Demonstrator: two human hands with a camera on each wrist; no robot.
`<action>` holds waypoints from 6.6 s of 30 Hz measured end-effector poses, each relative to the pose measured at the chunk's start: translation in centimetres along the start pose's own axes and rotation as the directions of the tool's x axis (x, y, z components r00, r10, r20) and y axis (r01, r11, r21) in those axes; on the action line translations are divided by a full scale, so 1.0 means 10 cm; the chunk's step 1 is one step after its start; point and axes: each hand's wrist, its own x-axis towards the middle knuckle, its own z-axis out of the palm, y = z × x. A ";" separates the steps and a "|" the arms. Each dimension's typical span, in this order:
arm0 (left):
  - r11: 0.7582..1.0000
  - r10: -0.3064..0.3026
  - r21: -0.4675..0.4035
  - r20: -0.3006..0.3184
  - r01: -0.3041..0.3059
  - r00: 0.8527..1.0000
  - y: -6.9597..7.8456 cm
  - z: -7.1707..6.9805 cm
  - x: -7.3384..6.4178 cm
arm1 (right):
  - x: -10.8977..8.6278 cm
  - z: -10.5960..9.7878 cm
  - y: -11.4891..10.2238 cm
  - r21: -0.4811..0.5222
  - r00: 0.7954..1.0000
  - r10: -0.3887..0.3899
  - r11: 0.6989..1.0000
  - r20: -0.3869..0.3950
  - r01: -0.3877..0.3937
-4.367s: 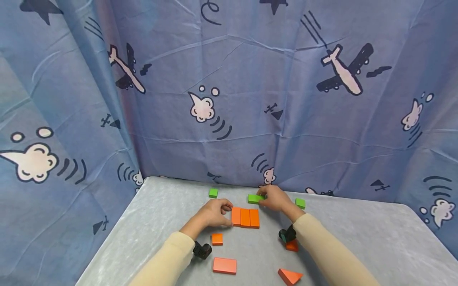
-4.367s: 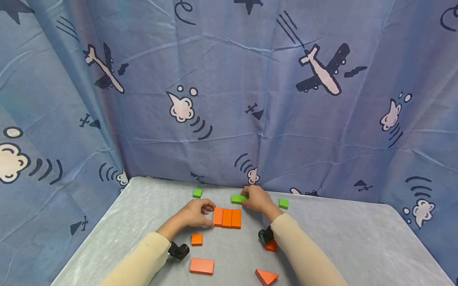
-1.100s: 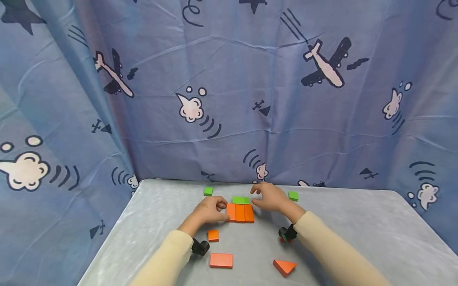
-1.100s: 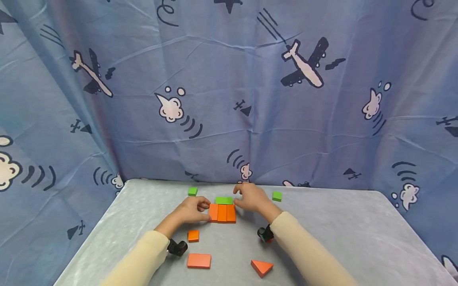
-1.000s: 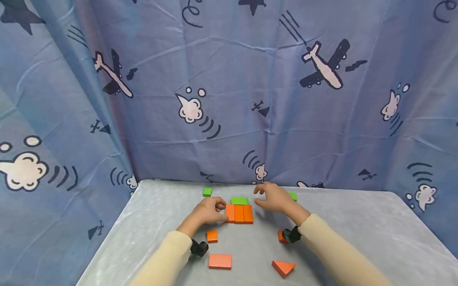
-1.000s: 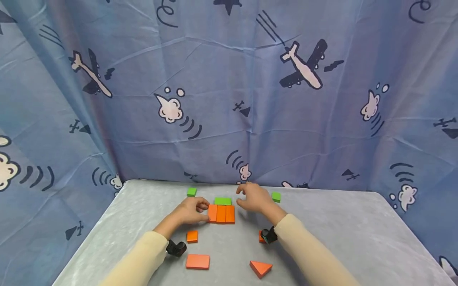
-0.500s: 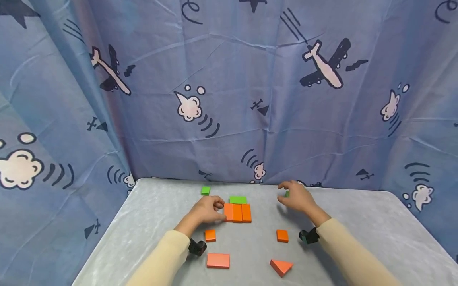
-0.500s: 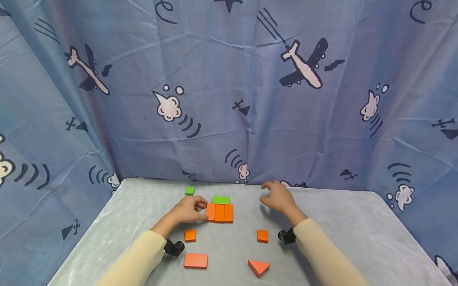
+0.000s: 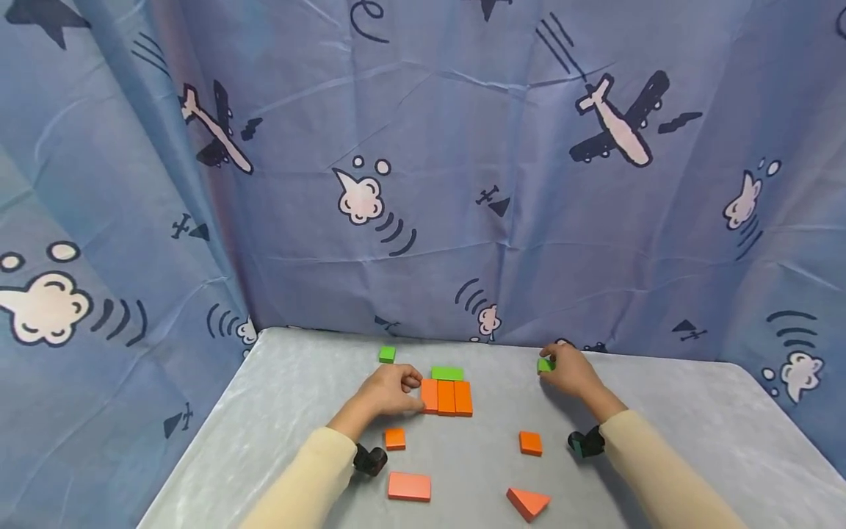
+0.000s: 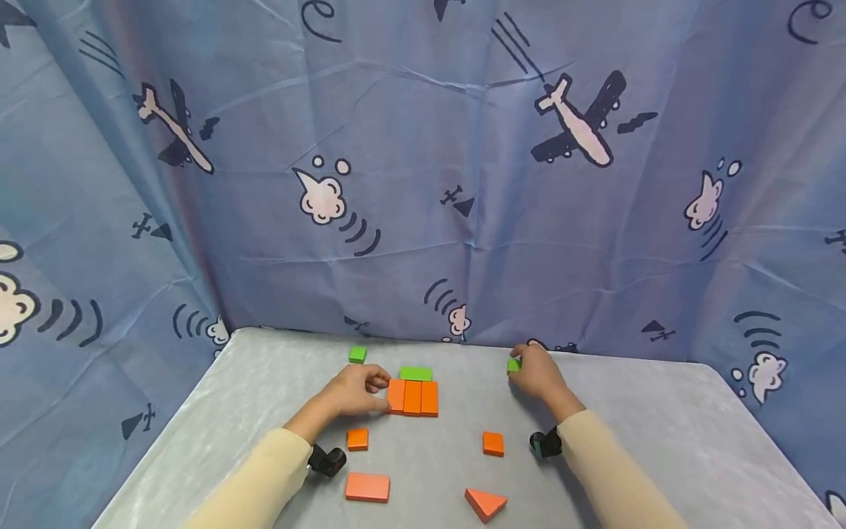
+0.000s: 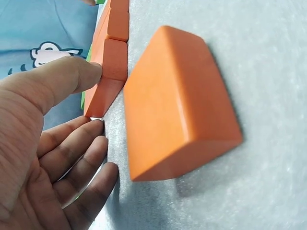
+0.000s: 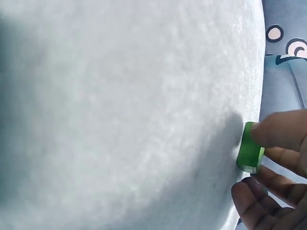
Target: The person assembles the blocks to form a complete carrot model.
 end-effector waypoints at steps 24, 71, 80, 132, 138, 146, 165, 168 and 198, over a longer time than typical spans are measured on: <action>0.999 0.007 0.038 -0.009 -0.007 1.000 0.01 -0.05 0.02 | 0.33 0.14 -0.88 0.190 0.985 -0.158 0.972 0.071 0.142; 0.999 0.014 0.040 0.007 -0.015 1.000 0.02 0.00 0.00 | 0.40 0.47 -1.04 0.123 0.983 -0.139 0.985 0.121 0.124; 0.999 0.017 0.040 0.011 -0.018 1.000 0.03 -0.01 0.02 | 0.40 0.44 -1.03 0.122 0.981 -0.137 0.985 0.135 0.121; 0.987 -0.135 0.040 -0.285 0.153 0.949 -0.40 -0.35 0.30 | -0.19 0.44 -0.99 0.406 0.947 -0.106 0.914 0.305 -0.028; 0.983 -0.158 0.047 -0.272 0.177 0.949 -0.49 -0.36 0.38 | -0.19 0.47 -0.99 0.410 0.945 -0.094 0.911 0.312 -0.045; 0.992 -0.122 0.008 -0.256 0.128 0.959 -0.48 -0.37 0.43 | -0.17 0.47 -0.98 0.410 0.948 -0.112 0.912 0.299 -0.022; 0.998 -0.060 -0.011 -0.257 0.059 0.964 -0.15 -0.08 0.60 | -0.14 0.45 -0.96 0.393 0.940 -0.121 0.920 0.319 -0.015; 0.997 -0.068 0.001 -0.269 0.071 0.961 -0.12 -0.04 0.63 | -0.14 0.44 -0.97 0.384 0.939 -0.123 0.923 0.320 -0.010; 0.994 -0.076 0.059 -0.203 0.090 0.976 -0.01 0.00 0.64 | -0.15 0.43 -0.97 0.384 0.940 -0.146 0.923 0.310 0.017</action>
